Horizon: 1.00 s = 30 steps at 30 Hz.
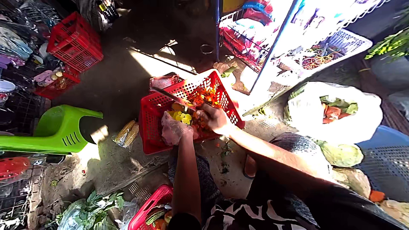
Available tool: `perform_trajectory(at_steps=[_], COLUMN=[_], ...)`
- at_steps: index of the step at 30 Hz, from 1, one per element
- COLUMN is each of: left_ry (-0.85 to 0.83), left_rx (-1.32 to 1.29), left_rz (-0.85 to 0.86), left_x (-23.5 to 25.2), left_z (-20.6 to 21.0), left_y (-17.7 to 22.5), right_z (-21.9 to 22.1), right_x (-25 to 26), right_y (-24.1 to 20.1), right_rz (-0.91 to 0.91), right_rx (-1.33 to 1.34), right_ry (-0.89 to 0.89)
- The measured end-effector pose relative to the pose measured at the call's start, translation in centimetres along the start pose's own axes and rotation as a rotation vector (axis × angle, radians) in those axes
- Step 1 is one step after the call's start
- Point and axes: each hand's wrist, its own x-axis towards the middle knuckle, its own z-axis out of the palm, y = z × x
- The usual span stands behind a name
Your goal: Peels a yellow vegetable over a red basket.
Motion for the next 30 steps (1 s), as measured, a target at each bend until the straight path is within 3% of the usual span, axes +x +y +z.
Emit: perform_trajectory(at_steps=[2, 3, 6, 7, 12, 15, 17, 20, 21, 23, 25, 26, 30], left_ry=[-0.044, -0.07, -0.122, -0.134, -0.388, -0.408, -0.359, -0.302, -0.279, -0.281, -0.43, -0.445, -0.33], left_rx=[0.018, -0.01, -0.146, -0.16, -0.336, -0.339, -0.171, -0.059, -0.03, -0.003, -0.057, -0.058, 0.085], left_rz=[0.014, -0.002, -0.129, -0.156, -0.347, -0.294, -0.286, -0.398, -0.376, -0.313, -0.245, -0.255, -0.316], left_x=[-0.7, -1.1, -1.3, -1.2, 0.8, 1.2, 0.8, 0.0, -0.1, -0.8, 0.1, 0.2, -0.8], left_z=[0.1, 0.1, -0.5, -0.4, -2.0, -2.9, -3.1, -2.7, -2.3, -2.3, -2.8, -2.6, -2.1], left_y=[0.4, 0.5, 0.3, 0.7, 0.6, 0.5, 0.6, 1.0, 1.2, 2.0, 0.9, 0.8, 0.9], right_z=[0.5, 0.7, 0.3, 0.0, -0.2, -0.3, -0.6, -2.0, -2.3, -1.8, -1.2, -1.1, -2.5], right_x=[-1.0, -1.0, 0.6, 0.9, -1.4, -1.4, -1.1, -0.1, 0.0, -1.0, -1.5, -1.4, 0.1], right_y=[-0.6, -0.1, 2.5, 2.7, 1.0, 1.7, 2.6, 3.4, 3.3, 2.1, 1.6, 1.9, 3.7], right_rz=[-0.191, -0.192, 0.089, 0.09, -0.506, -0.599, -0.492, -0.14, -0.148, -0.334, -0.478, -0.462, -0.03], right_rx=[-0.014, -0.035, -0.038, -0.022, -0.126, -0.275, -0.276, -0.22, -0.214, -0.214, -0.233, -0.242, -0.188], right_ry=[0.03, 0.011, -0.092, -0.078, 0.038, 0.032, -0.002, -0.039, -0.018, 0.025, 0.002, -0.019, -0.04])
